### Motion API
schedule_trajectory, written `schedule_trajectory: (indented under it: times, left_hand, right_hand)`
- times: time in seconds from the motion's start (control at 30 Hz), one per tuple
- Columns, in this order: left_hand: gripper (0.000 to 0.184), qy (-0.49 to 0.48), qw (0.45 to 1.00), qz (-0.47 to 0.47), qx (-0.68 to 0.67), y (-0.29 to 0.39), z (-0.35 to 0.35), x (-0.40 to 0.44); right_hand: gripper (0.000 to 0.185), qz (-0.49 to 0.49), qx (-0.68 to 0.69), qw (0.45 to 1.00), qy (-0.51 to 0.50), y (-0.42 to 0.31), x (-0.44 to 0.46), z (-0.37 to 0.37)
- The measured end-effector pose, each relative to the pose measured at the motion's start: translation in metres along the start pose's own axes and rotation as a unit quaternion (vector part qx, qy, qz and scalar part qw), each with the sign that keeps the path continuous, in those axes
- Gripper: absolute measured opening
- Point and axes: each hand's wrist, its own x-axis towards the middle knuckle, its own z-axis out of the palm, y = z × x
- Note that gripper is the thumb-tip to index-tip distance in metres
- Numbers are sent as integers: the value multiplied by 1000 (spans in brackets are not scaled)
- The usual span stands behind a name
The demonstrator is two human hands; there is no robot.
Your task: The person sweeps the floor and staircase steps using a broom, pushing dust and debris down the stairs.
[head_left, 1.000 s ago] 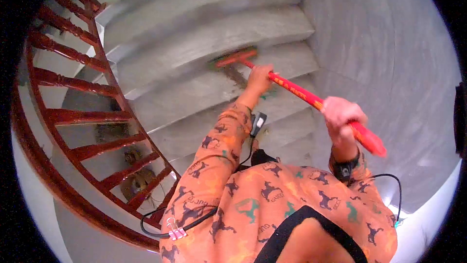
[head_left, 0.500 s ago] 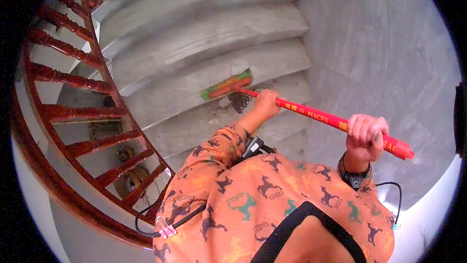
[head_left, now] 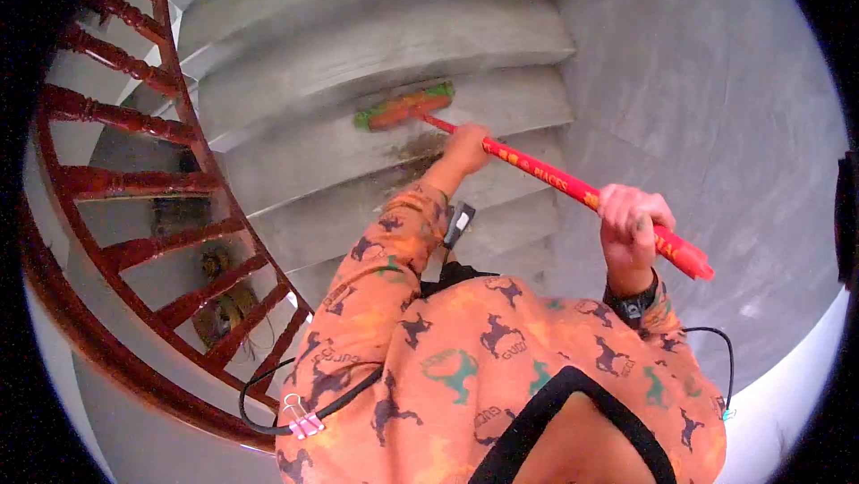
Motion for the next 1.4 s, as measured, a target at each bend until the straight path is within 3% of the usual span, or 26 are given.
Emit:
schedule_trajectory:
  times: [0.13,0.2,0.23,0.27,0.47,0.67,0.73,0.8,0.87,0.93,1.0,1.13,1.2,1.3,1.37,1.4]
  left_hand:
    - [11,-60,998,-6,13,25,4,-17]
    - [11,-107,992,-63,-13,42,-1,-27]
    - [11,-32,999,-16,-26,40,6,-36]
    - [11,-31,999,-16,-26,41,12,-39]
    - [9,-129,991,-33,-34,63,12,-52]
    - [9,-131,991,26,-8,80,-13,-45]
    - [9,-117,992,43,13,83,-25,-44]
    - [9,-99,993,45,53,79,-42,-35]
    - [10,-96,991,9,94,50,-50,-21]
    - [13,-4,994,10,113,6,-46,-9]
    - [15,22,994,-6,108,-27,-45,-4]
    - [13,-13,994,-90,52,-11,-12,-15]
    - [13,-82,995,-24,44,4,4,-27]
    - [13,-72,995,22,71,50,1,-43]
    - [9,-92,992,64,55,72,-13,-38]
    - [9,-89,992,67,55,75,-20,-31]
  right_hand:
    - [23,24,16,999,-28,-20,-2,-11]
    - [17,53,45,997,-46,-30,-6,-19]
    - [18,52,24,997,-49,-32,-8,-21]
    - [18,52,24,997,-50,-34,-9,-22]
    - [26,56,35,998,-10,-52,-15,-29]
    - [35,6,31,999,-42,-67,-7,-33]
    - [34,-40,70,997,-12,-81,-1,-27]
    - [31,-31,85,994,-56,-80,7,-25]
    - [23,-21,47,999,16,-54,5,-9]
    - [13,-52,-11,996,-70,-17,3,-4]
    - [10,-36,-68,994,-75,6,-3,5]
    - [9,30,-50,994,-91,0,-6,-5]
    - [14,23,-73,993,-86,-21,-15,-14]
    - [21,65,-99,989,-89,-60,-6,-24]
    - [24,-3,33,995,-92,-70,1,-33]
    - [24,-6,30,995,-93,-72,3,-32]
